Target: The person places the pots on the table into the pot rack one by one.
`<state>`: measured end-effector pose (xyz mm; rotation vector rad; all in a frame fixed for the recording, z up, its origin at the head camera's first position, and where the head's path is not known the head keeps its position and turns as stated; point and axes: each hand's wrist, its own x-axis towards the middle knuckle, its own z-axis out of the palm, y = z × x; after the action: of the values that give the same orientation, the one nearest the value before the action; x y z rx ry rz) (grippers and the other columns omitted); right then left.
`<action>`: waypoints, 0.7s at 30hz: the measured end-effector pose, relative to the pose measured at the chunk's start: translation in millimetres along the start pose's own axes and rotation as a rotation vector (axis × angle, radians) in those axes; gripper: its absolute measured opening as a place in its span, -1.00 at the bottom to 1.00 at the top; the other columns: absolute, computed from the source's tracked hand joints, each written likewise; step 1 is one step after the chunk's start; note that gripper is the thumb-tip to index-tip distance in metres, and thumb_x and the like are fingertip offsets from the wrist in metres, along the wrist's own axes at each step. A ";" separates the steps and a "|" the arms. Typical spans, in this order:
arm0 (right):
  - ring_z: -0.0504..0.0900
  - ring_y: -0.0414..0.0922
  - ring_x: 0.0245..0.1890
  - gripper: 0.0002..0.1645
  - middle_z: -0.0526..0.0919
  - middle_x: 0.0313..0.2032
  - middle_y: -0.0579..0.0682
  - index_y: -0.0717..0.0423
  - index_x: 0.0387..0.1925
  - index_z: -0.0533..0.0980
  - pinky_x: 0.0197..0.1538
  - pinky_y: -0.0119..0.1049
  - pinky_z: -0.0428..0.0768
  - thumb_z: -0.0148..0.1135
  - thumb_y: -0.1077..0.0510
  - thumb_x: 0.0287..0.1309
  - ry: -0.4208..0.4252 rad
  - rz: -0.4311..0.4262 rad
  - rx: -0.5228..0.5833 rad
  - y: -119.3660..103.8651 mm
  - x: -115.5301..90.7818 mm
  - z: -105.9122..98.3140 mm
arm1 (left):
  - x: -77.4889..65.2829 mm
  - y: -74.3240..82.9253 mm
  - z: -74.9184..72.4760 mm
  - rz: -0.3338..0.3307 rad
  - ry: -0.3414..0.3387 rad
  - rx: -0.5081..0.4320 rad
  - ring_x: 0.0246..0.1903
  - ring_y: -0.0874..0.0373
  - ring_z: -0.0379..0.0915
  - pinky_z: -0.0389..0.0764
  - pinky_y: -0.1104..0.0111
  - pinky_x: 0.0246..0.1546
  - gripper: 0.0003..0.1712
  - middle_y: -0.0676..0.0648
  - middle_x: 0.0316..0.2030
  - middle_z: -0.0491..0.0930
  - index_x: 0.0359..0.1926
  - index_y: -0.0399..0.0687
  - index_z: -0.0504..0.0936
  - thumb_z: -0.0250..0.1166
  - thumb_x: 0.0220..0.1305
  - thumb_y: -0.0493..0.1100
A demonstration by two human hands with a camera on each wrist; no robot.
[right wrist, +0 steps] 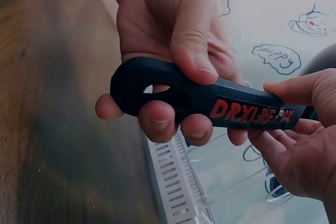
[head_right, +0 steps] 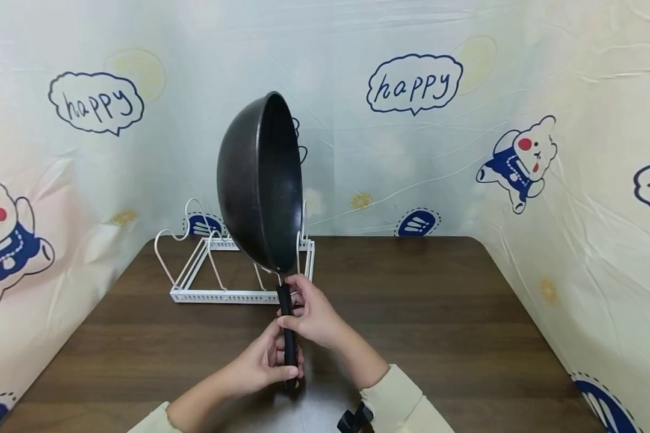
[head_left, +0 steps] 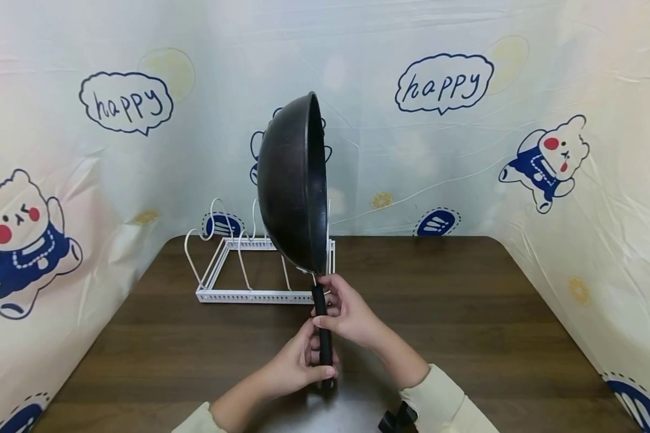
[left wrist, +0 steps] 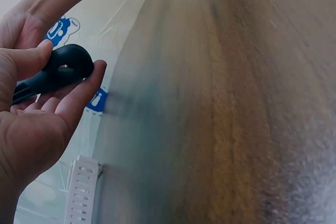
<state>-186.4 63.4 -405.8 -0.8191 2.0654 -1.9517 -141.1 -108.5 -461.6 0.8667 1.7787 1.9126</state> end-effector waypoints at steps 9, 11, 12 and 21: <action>0.60 0.27 -0.09 -0.30 0.44 0.03 0.29 0.36 0.21 0.21 -0.07 -0.27 0.64 0.23 0.57 0.02 -0.016 0.025 0.014 9.3 -4.5 0.3 | -5.8 -6.7 2.3 -0.066 0.030 -0.013 -0.24 0.08 0.63 0.67 0.30 -0.35 -0.09 -0.53 -0.18 0.50 0.39 -0.17 -0.04 0.35 0.19 -0.40; 0.61 0.22 -0.11 -0.30 0.47 -0.02 0.27 0.37 0.20 0.21 -0.07 -0.26 0.65 0.24 0.56 0.02 -0.017 0.031 0.009 14.0 -6.4 0.7 | -8.7 -9.3 3.5 -0.079 0.028 -0.034 -0.23 0.07 0.63 0.67 0.31 -0.31 -0.08 -0.49 -0.17 0.50 0.41 -0.18 -0.05 0.34 0.20 -0.40; 0.62 0.19 -0.12 -0.31 0.48 -0.05 0.25 0.38 0.19 0.21 -0.07 -0.27 0.65 0.25 0.56 0.01 -0.016 0.036 0.006 16.8 -7.4 1.0 | -10.0 -10.6 4.4 -0.086 0.025 -0.047 -0.22 0.06 0.63 0.67 0.31 -0.29 -0.07 -0.49 -0.16 0.50 0.41 -0.18 -0.06 0.34 0.20 -0.40; 0.62 0.19 -0.15 -0.33 0.48 -0.12 0.18 0.40 0.15 0.23 -0.11 -0.29 0.65 0.28 0.55 0.00 -0.010 0.072 0.017 33.1 -15.1 5.6 | -15.6 -18.1 8.2 -0.135 0.066 -0.054 -0.20 -0.01 0.59 0.67 0.31 -0.28 -0.10 -0.37 -0.10 0.46 0.38 -0.31 0.04 0.37 0.13 -0.45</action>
<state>-179.8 65.7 -441.9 -0.7391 2.0406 -1.9208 -126.5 -110.5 -482.2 0.6553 1.7667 1.9123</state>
